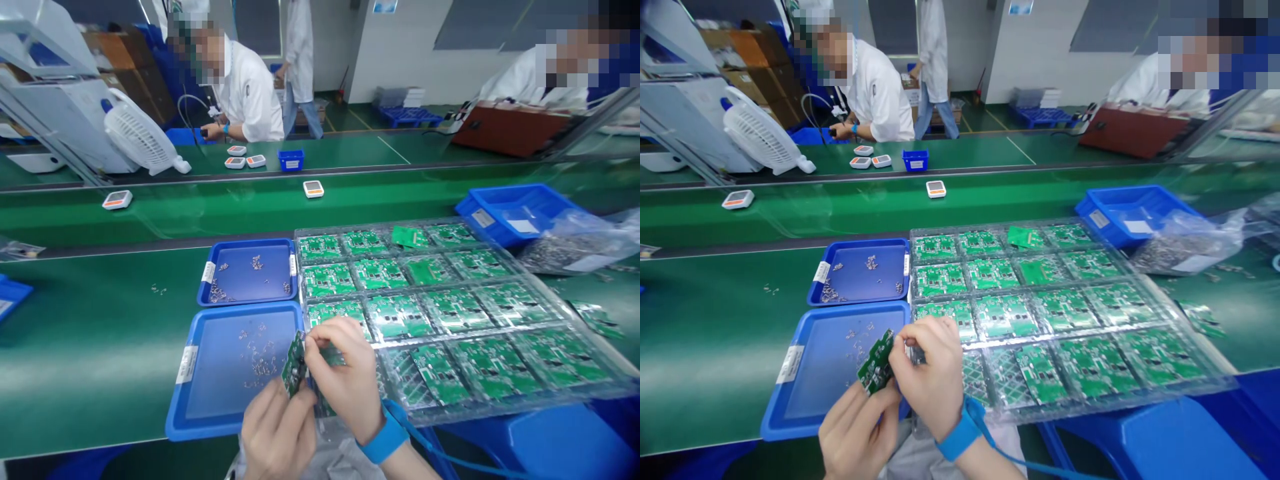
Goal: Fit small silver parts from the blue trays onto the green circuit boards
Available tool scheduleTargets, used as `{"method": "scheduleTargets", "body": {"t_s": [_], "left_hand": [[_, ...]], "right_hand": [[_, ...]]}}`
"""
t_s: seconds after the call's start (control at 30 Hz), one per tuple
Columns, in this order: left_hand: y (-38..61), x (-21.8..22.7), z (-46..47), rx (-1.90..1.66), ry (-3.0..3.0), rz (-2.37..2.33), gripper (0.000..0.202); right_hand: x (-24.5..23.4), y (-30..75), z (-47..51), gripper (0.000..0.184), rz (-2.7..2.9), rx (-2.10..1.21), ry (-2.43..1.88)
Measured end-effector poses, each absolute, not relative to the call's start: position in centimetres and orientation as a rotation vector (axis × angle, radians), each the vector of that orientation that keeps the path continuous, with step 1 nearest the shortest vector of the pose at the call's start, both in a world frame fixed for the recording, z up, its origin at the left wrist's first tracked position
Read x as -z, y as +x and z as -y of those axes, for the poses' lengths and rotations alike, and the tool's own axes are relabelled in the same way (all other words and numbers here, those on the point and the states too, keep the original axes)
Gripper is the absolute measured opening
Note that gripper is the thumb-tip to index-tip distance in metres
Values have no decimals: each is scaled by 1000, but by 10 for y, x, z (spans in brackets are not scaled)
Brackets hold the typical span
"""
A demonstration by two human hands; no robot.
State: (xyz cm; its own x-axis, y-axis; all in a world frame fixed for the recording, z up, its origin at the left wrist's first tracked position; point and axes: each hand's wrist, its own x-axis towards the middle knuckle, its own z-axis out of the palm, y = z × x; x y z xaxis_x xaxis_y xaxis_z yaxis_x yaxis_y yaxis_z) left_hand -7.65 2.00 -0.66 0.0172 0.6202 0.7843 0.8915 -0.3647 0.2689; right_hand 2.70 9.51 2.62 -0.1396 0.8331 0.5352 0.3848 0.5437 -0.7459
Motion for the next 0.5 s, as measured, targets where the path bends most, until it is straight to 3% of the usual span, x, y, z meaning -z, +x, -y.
{"method": "scheduleTargets", "body": {"t_s": [0.5], "left_hand": [[-96,20,-4,1119,-2310,1466,20]], "right_hand": [[-10,53,-79,16,1873,-524,-1119]]}}
